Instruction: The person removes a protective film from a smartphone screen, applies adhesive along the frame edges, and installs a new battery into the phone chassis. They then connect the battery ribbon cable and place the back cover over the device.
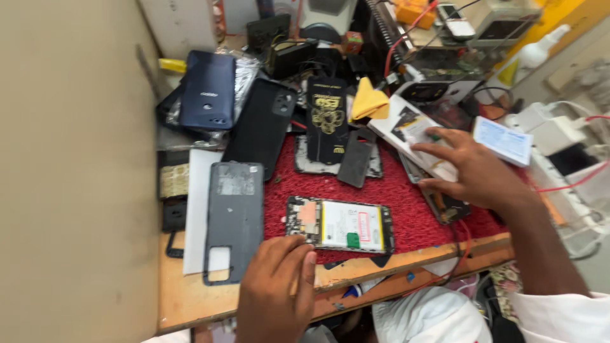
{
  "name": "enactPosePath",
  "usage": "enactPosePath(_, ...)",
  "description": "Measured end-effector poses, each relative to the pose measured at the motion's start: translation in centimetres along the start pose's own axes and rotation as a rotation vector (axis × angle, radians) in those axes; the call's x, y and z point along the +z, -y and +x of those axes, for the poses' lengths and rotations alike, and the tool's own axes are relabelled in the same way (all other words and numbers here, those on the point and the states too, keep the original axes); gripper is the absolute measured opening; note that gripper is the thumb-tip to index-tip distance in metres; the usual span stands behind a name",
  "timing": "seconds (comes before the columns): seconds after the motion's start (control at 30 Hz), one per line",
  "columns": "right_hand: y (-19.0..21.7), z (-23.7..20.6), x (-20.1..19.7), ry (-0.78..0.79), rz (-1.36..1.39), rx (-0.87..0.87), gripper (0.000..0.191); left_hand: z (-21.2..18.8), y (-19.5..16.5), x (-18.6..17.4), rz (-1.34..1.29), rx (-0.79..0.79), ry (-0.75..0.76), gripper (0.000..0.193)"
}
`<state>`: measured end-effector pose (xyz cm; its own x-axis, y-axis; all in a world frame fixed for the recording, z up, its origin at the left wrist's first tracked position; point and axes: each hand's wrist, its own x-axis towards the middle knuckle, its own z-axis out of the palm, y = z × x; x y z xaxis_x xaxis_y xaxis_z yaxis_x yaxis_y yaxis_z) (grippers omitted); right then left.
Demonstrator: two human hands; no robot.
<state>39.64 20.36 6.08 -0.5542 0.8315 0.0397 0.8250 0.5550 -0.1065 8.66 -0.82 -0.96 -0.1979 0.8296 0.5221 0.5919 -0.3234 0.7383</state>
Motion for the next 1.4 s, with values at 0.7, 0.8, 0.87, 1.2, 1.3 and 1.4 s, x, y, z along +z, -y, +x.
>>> enactPosePath(0.7, 8.4, 6.3, 0.4, 0.011, 0.030, -0.195, 0.037, -2.6, 1.7, 2.4, 0.150, 0.208, -0.016, 0.018)
enactPosePath(0.8, 9.7, 8.0, 1.5, -0.015, 0.062, -0.156, 0.040, -2.7, 1.7, 2.2, 0.124, 0.205, -0.023, 0.017)
enactPosePath(0.87, 10.7, 8.9, 2.1, -0.043, 0.035, -0.151, 0.045, -2.6, 1.7, 2.0, 0.113, 0.218, -0.006, 0.017)
enactPosePath(1.2, 13.4, 11.3, 3.5, -0.132, -0.097, 0.135, 0.073, -2.6, 1.7, 1.8, 0.091, 0.231, 0.006, 0.018)
enactPosePath(1.3, 12.5, 11.5, 3.0, -0.232, 0.006, 0.113, 0.057, -2.6, 1.8, 1.7, 0.068, 0.236, -0.006, 0.017)
enactPosePath(1.4, 10.9, 11.6, 1.6, -0.314, 0.186, 0.071, 0.034, -2.4, 1.5, 1.5, 0.071, 0.227, -0.005, 0.017)
